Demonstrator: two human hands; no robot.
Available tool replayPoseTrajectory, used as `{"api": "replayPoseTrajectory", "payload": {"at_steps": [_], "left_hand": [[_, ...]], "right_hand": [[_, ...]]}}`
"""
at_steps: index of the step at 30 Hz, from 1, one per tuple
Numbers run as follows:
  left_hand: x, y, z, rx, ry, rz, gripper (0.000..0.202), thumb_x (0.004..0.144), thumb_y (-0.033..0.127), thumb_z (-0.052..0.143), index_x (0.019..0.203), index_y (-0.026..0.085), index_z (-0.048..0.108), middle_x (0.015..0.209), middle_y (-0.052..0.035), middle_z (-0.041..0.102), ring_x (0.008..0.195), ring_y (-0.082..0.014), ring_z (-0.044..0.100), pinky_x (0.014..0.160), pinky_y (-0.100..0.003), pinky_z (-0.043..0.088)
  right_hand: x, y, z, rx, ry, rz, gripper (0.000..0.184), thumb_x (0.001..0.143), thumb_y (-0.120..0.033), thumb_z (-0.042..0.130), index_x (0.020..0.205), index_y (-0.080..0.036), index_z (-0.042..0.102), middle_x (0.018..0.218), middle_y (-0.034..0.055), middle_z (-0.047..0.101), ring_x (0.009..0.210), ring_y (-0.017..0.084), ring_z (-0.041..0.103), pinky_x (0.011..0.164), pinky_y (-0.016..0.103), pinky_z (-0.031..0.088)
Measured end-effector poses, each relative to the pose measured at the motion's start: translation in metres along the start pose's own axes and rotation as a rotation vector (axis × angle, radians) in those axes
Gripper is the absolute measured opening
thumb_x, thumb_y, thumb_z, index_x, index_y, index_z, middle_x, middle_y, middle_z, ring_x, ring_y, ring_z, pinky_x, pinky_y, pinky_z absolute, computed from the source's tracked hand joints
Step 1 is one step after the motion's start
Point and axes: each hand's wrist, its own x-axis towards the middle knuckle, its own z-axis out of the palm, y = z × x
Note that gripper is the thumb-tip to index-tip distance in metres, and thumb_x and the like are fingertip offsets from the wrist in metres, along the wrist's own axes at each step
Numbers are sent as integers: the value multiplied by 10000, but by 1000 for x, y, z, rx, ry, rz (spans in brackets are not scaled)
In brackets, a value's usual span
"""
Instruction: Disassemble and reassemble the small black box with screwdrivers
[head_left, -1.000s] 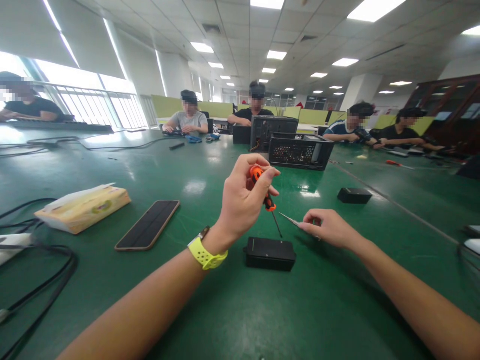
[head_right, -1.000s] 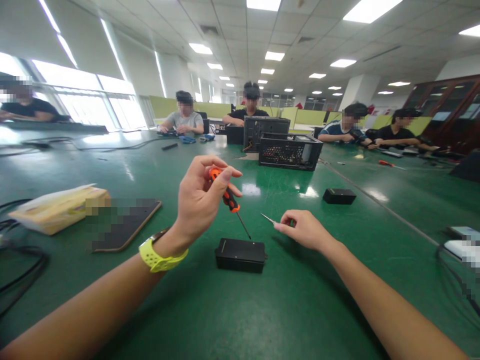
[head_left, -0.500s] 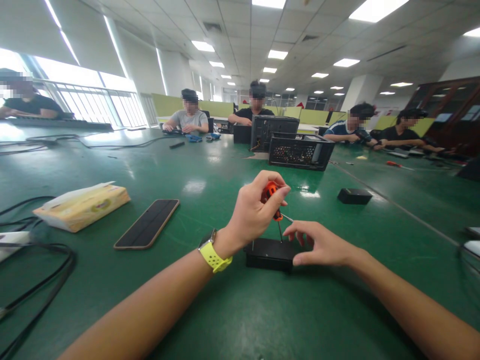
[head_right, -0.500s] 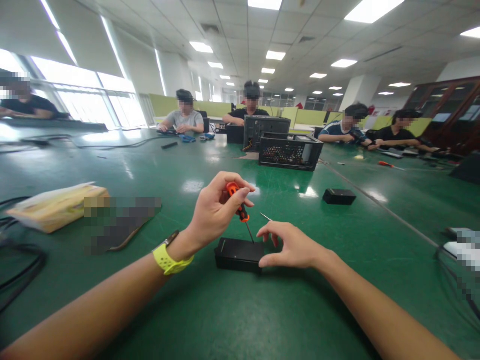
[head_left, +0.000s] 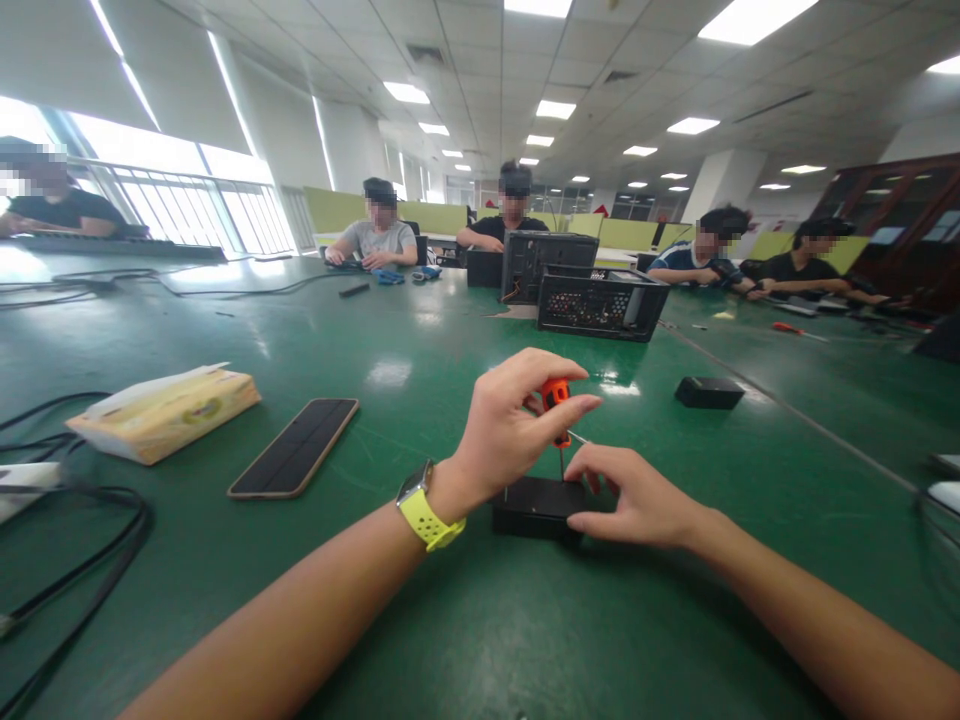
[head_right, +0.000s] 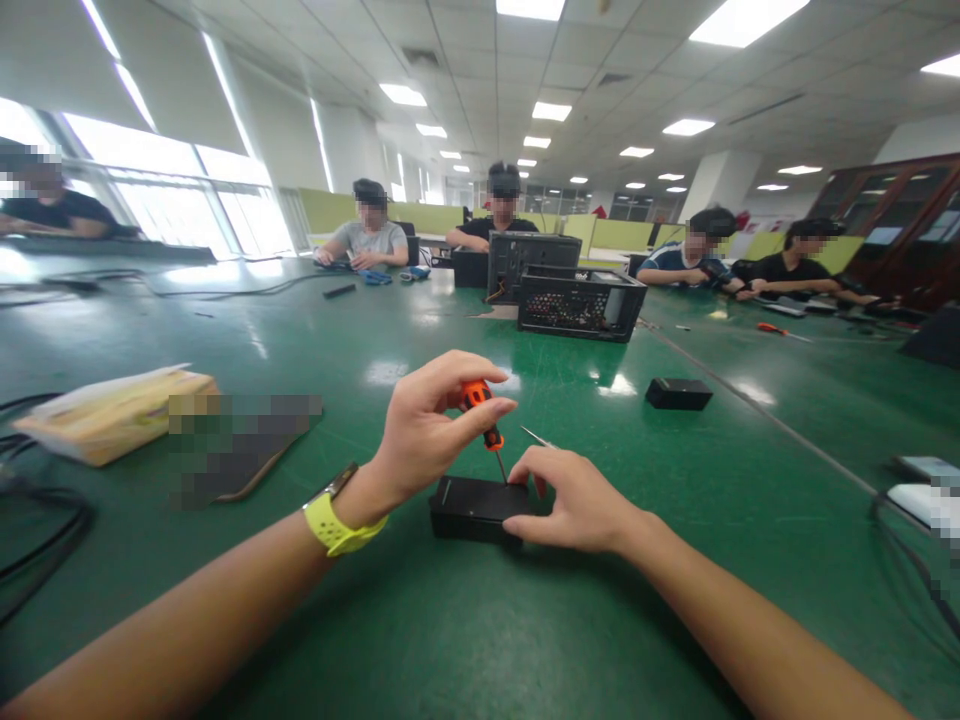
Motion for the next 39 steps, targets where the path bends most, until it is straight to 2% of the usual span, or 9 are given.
{"api": "replayPoseTrajectory", "payload": {"at_steps": [3, 8, 11, 14, 20, 24, 28, 34, 39], "left_hand": [[2, 0, -1, 9, 20, 18, 254, 800, 332, 704, 1003, 180, 692, 894, -47, 614, 805, -126, 591, 670, -221, 514], [3, 1, -1, -49, 9, -31, 311, 794, 326, 709, 1067, 183, 669, 863, -31, 589, 753, -107, 580, 616, -190, 522], [2, 2, -1, -84, 35, -70, 318, 761, 326, 741, 1023, 165, 659, 847, -24, 598, 732, -101, 582, 599, -177, 528], [2, 5, -3, -58, 75, -39, 287, 738, 307, 763, 972, 164, 682, 845, -26, 609, 716, -98, 581, 588, -180, 524], [3, 10, -6, 12, 65, 4, 350, 731, 310, 769, 1050, 189, 687, 842, -22, 590, 683, -90, 563, 527, -173, 510], [3, 11, -6, -35, 45, -72, 392, 747, 304, 754, 1093, 166, 634, 874, -29, 649, 715, -101, 625, 561, -172, 542], [4, 11, -8, -86, 15, -143, 299, 780, 242, 706, 1055, 164, 617, 900, -27, 687, 764, -118, 669, 594, -170, 566], [6, 16, -10, -76, -14, -135, 228, 810, 154, 623, 1033, 165, 667, 986, -46, 647, 787, -105, 643, 577, -157, 560], [7, 21, -11, 62, 33, -73, 226, 768, 251, 719, 979, 171, 705, 877, -40, 618, 763, -115, 595, 524, -169, 497]], "right_hand": [[1, -4, -1, 26, 13, 14, 286, 726, -362, 733, 922, -186, 619, 836, 10, 615, 725, 156, 537, 657, 271, 407], [1, -8, -3, 49, 19, 20, 264, 724, -323, 732, 921, -177, 636, 825, 5, 594, 698, 142, 506, 631, 259, 384], [2, -11, -3, 37, 36, 41, 253, 706, -299, 738, 900, -177, 632, 782, -10, 563, 678, 136, 480, 608, 251, 357], [3, -14, -4, 20, 48, 74, 251, 686, -278, 744, 880, -177, 621, 768, -18, 542, 676, 135, 467, 598, 248, 339], [3, -14, -2, 69, 19, 124, 257, 668, -274, 753, 844, -172, 595, 716, -32, 497, 655, 130, 454, 573, 237, 333], [3, -10, 0, 102, 12, 137, 265, 671, -289, 754, 854, -172, 602, 677, -40, 476, 618, 121, 448, 542, 227, 322], [2, -8, 1, 114, 8, 148, 274, 675, -302, 756, 872, -171, 618, 654, -42, 481, 593, 117, 456, 535, 227, 329], [2, -9, 2, 130, 5, 157, 279, 682, -318, 756, 873, -171, 615, 649, -43, 491, 577, 113, 461, 530, 227, 339], [2, -6, 3, 124, 10, 145, 289, 679, -330, 763, 866, -173, 608, 654, -42, 500, 580, 115, 468, 530, 228, 337]]}}
